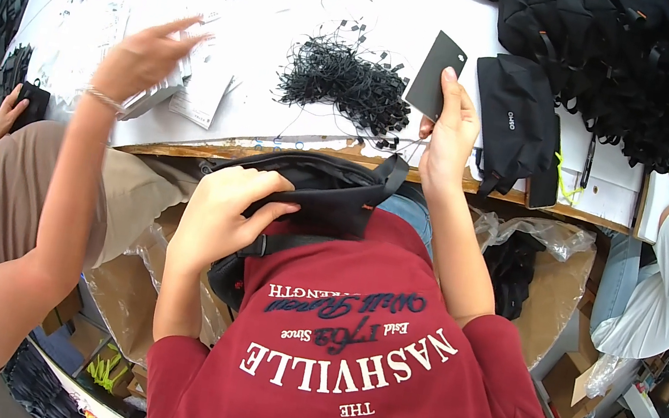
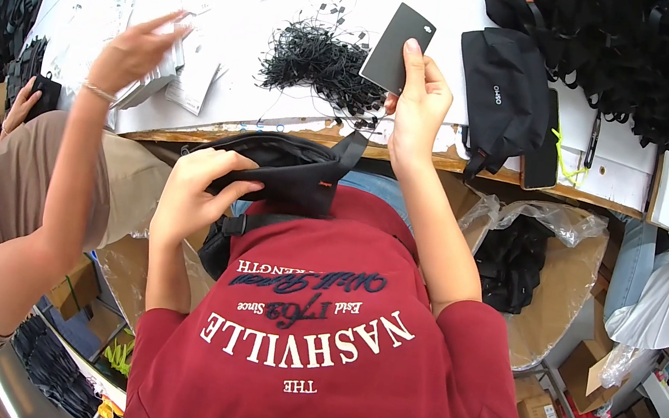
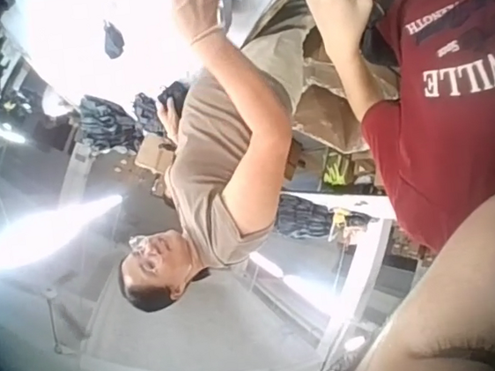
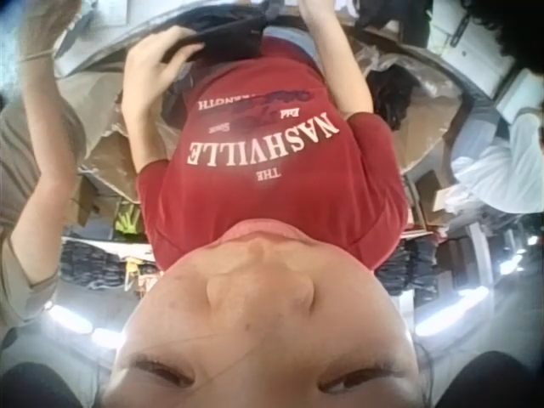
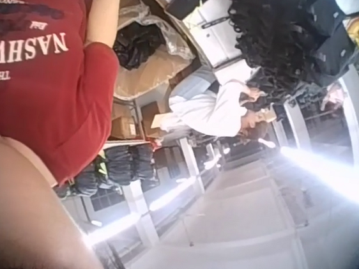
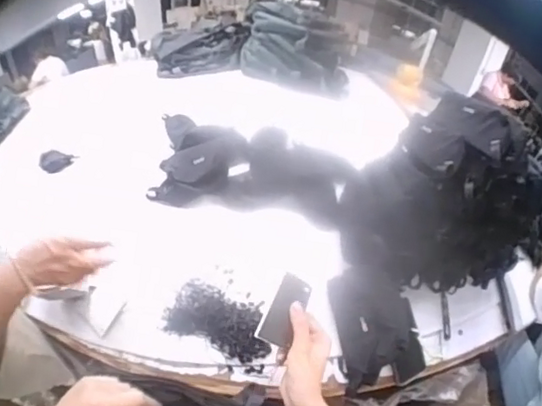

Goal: Assembling small black zippered bags with tags and strings.

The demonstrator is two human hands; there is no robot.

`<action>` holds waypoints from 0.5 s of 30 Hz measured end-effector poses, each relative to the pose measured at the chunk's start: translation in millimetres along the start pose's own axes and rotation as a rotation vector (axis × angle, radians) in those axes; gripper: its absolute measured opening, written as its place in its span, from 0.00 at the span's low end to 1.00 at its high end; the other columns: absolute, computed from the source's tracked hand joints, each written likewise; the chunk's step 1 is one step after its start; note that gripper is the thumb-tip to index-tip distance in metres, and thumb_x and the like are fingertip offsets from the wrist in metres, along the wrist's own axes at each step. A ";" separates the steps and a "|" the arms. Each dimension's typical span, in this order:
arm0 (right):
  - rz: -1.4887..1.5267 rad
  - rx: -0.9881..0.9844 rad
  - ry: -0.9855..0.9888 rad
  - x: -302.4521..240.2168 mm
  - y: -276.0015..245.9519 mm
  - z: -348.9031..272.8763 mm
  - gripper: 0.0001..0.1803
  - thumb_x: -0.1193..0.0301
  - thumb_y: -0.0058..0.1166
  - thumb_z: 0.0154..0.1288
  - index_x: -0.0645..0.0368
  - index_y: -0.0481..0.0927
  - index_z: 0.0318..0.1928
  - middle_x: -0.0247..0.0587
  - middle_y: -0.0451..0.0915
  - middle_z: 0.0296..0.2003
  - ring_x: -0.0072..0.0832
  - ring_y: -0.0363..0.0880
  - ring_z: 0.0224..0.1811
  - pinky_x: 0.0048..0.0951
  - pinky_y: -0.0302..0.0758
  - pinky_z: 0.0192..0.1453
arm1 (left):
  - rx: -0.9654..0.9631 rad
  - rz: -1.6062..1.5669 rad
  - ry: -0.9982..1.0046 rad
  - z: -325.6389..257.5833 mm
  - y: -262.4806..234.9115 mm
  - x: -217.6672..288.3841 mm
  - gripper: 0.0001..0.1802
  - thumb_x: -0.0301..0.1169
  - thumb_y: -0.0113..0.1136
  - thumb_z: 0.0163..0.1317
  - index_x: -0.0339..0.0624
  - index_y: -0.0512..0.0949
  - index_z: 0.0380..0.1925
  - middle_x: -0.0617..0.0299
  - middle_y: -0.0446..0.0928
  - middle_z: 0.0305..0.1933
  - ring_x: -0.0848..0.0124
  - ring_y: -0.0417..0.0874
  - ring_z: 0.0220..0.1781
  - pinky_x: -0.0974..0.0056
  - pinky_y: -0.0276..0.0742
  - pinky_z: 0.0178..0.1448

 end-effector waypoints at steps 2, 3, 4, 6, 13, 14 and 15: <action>-0.064 0.094 -0.047 -5.5 -0.2 -1.1 0.17 0.60 0.57 0.67 0.57 0.76 0.24 0.22 0.70 0.14 0.09 0.57 0.09 0.16 0.52 0.13 | -0.001 0.001 0.014 0.3 -0.5 2.8 0.09 0.31 0.67 0.52 0.41 0.77 0.30 0.59 0.74 0.22 0.61 0.76 0.26 0.61 0.69 0.33; -0.065 0.093 -0.047 -3.4 -1.1 0.1 0.17 0.60 0.57 0.67 0.57 0.76 0.24 0.22 0.70 0.14 0.09 0.57 0.09 0.16 0.52 0.13 | -0.003 0.001 0.029 0.6 -0.2 5.0 0.09 0.31 0.67 0.52 0.41 0.77 0.29 0.59 0.74 0.22 0.62 0.76 0.25 0.61 0.69 0.33; -0.160 0.096 -0.168 -9.5 -3.3 3.0 0.17 0.61 0.57 0.67 0.57 0.76 0.25 0.22 0.68 0.14 0.08 0.57 0.10 0.15 0.53 0.14 | -0.001 0.002 0.029 1.5 0.3 5.6 0.09 0.31 0.67 0.52 0.41 0.77 0.29 0.59 0.74 0.22 0.62 0.76 0.25 0.61 0.69 0.33; -0.316 0.088 -0.427 -17.9 -9.5 12.6 0.16 0.63 0.59 0.66 0.58 0.75 0.24 0.19 0.63 0.13 0.06 0.56 0.13 0.15 0.53 0.16 | 0.006 -0.002 0.061 3.5 -0.8 10.1 0.09 0.31 0.67 0.53 0.42 0.77 0.30 0.59 0.73 0.21 0.62 0.75 0.25 0.62 0.69 0.32; -0.474 -0.323 -0.360 -73.3 36.4 -24.0 0.14 0.69 0.67 0.58 0.64 0.81 0.21 0.17 0.62 0.15 0.08 0.52 0.19 0.19 0.46 0.22 | -0.049 0.052 0.064 16.7 6.4 13.2 0.10 0.32 0.67 0.52 0.42 0.77 0.31 0.58 0.76 0.32 0.64 0.78 0.33 0.61 0.73 0.36; -0.587 -0.442 -0.327 -78.6 50.6 -36.7 0.11 0.69 0.67 0.57 0.64 0.83 0.24 0.20 0.66 0.15 0.08 0.54 0.19 0.18 0.48 0.21 | -0.030 0.001 0.092 21.5 7.3 19.2 0.10 0.31 0.67 0.52 0.42 0.77 0.32 0.55 0.75 0.40 0.62 0.79 0.37 0.60 0.75 0.40; -0.699 -0.564 -0.292 -78.0 61.8 -48.9 0.09 0.70 0.68 0.55 0.63 0.85 0.28 0.22 0.71 0.15 0.08 0.57 0.19 0.18 0.51 0.21 | -0.009 -0.050 0.119 24.3 8.1 25.5 0.10 0.30 0.67 0.51 0.41 0.77 0.32 0.53 0.74 0.48 0.61 0.80 0.40 0.60 0.76 0.44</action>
Point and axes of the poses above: each hand's wrist, its own z-axis towards the middle knuckle, its own y-axis out of the palm, x = y × z, the point moved 9 cm from there along z, towards the middle knuckle
